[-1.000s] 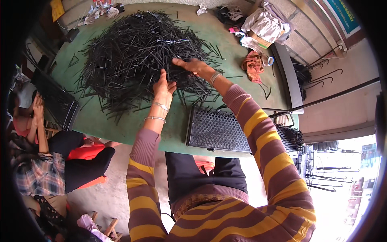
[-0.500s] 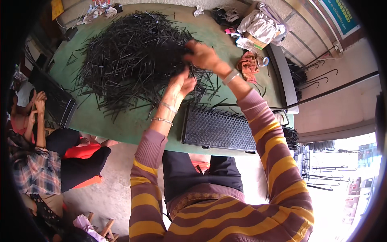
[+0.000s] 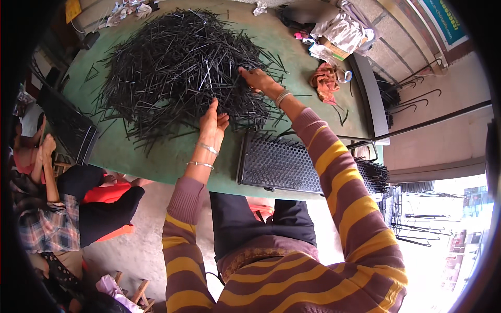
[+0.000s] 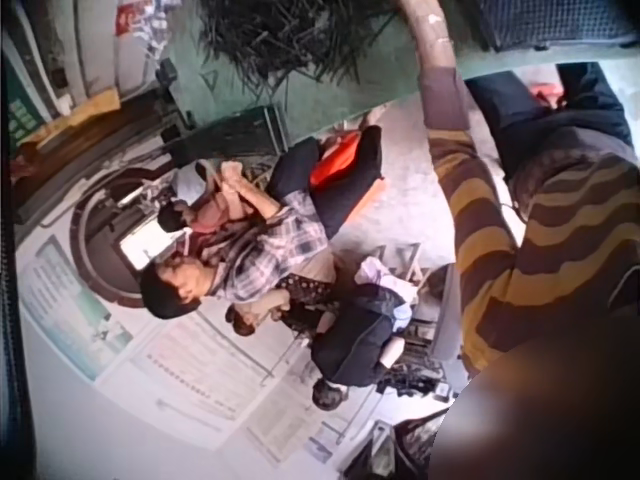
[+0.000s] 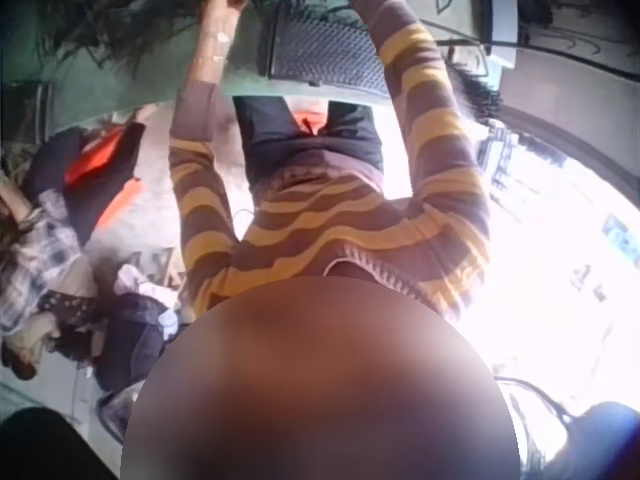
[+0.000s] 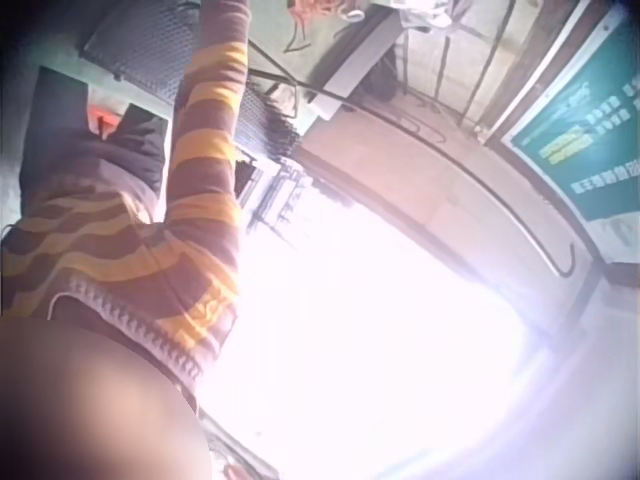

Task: Manually inserting metal wires or pins into a base frame to assemble industrial components.

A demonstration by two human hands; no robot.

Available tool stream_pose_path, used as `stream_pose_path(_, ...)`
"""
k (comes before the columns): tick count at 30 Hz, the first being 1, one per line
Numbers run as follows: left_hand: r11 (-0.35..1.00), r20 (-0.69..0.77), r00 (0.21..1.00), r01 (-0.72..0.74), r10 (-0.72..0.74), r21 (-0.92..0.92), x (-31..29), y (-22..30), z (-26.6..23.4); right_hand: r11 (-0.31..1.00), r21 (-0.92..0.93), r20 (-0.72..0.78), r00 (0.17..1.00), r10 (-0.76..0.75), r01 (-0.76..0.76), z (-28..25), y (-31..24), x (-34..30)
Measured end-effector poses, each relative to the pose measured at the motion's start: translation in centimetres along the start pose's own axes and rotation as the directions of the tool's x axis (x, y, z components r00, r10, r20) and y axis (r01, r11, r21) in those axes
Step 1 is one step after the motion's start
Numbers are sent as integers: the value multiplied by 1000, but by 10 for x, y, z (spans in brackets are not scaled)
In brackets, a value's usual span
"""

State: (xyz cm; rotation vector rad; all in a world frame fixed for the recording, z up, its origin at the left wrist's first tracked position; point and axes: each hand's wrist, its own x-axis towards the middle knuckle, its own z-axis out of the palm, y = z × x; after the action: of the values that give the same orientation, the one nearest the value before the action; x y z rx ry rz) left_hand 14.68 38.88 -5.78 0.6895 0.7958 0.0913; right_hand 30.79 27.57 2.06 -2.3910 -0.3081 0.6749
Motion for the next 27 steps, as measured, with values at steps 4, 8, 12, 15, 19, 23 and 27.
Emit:
stream_pose_path(4, 991, 76, 997, -42, 32, 126, 11, 9, 14, 997, 66, 8, 999, -36, 36, 16, -9, -16)
stream_pose_path(8, 1000, 129, 991, -27, 26, 1, 15, 13, 39, 910, -183, -185, 896, -403, 372, 27, 4, -15)
stream_pose_path(12, 972, 274, 956, -42, 107, -230, -16, 21, 42, 879, -294, -235, 863, -447, 376, 21, -29, -57)
stream_pose_path(15, 958, 366, 923, -14, 122, -285, -22, 14, 47, 784, -486, -238, 804, -544, 386, 9, -28, -71)
stream_pose_path(19, 999, 144, 988, 49, -49, 8, 13, -3, 3, 683, -623, 159, 916, -368, 382, 12, -9, -53)
stream_pose_path(23, 997, 156, 987, 51, -40, -63, 18, -9, -19, 859, 104, -19, 864, -502, 501, 16, 21, -24)
stream_pose_path(27, 994, 214, 974, 92, -78, -60, 7, -14, 29, 890, -318, -114, 918, -379, 328, -5, 61, 5)
